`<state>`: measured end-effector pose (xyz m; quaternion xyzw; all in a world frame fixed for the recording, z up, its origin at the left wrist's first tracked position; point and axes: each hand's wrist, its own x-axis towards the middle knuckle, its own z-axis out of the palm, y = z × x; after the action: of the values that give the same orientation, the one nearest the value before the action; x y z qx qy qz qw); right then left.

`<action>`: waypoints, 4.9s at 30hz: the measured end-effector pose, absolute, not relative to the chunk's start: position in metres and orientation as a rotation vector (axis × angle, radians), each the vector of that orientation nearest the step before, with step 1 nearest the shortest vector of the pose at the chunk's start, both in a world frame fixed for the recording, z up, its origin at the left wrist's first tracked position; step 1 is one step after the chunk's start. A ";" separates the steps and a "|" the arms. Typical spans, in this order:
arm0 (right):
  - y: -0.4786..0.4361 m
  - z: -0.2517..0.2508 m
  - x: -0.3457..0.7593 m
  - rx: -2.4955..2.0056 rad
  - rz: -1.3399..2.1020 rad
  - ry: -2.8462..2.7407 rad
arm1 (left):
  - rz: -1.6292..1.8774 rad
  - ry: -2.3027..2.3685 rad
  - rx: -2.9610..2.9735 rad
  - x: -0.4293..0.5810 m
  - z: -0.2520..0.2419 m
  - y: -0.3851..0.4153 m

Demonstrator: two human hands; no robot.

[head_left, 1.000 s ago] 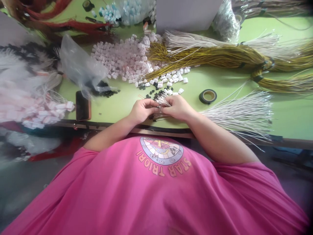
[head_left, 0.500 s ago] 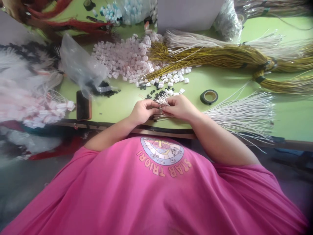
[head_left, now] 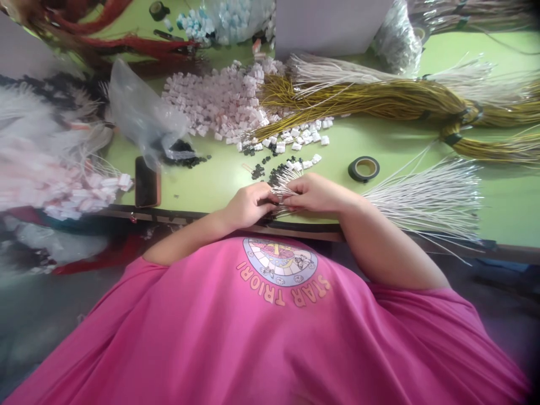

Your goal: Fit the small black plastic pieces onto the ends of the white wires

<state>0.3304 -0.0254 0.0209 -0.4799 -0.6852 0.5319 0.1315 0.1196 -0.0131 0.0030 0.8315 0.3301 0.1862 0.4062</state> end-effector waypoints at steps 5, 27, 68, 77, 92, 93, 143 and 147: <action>-0.025 0.028 0.331 -1.362 1.331 -1.853 | 0.496 0.854 2.177 0.107 0.011 0.003; -0.027 0.022 0.319 -1.468 1.420 -1.586 | 0.500 1.258 2.165 0.119 0.022 0.043; -0.026 0.022 0.318 -1.556 1.440 -1.496 | 0.704 1.153 1.561 0.135 -0.010 -0.003; -0.027 0.021 0.318 -1.471 1.480 -1.547 | 0.623 1.166 1.551 0.137 -0.004 -0.006; -0.026 0.015 0.319 -1.453 1.384 -1.786 | 0.605 1.123 1.723 0.135 -0.002 -0.006; -0.027 0.015 0.321 -1.442 1.411 -1.778 | 0.598 1.121 1.779 0.132 0.000 -0.006; -0.028 0.018 0.319 -1.484 1.382 -1.576 | 0.548 1.099 1.469 0.132 0.006 0.000; -0.027 0.018 0.318 -1.510 1.341 -1.605 | 0.616 0.972 1.473 0.135 0.002 0.002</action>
<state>0.3182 -0.0269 0.0177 -0.5623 -0.5979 0.4994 0.2774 0.1349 0.0019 0.0025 0.6338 0.4184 0.2649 0.5942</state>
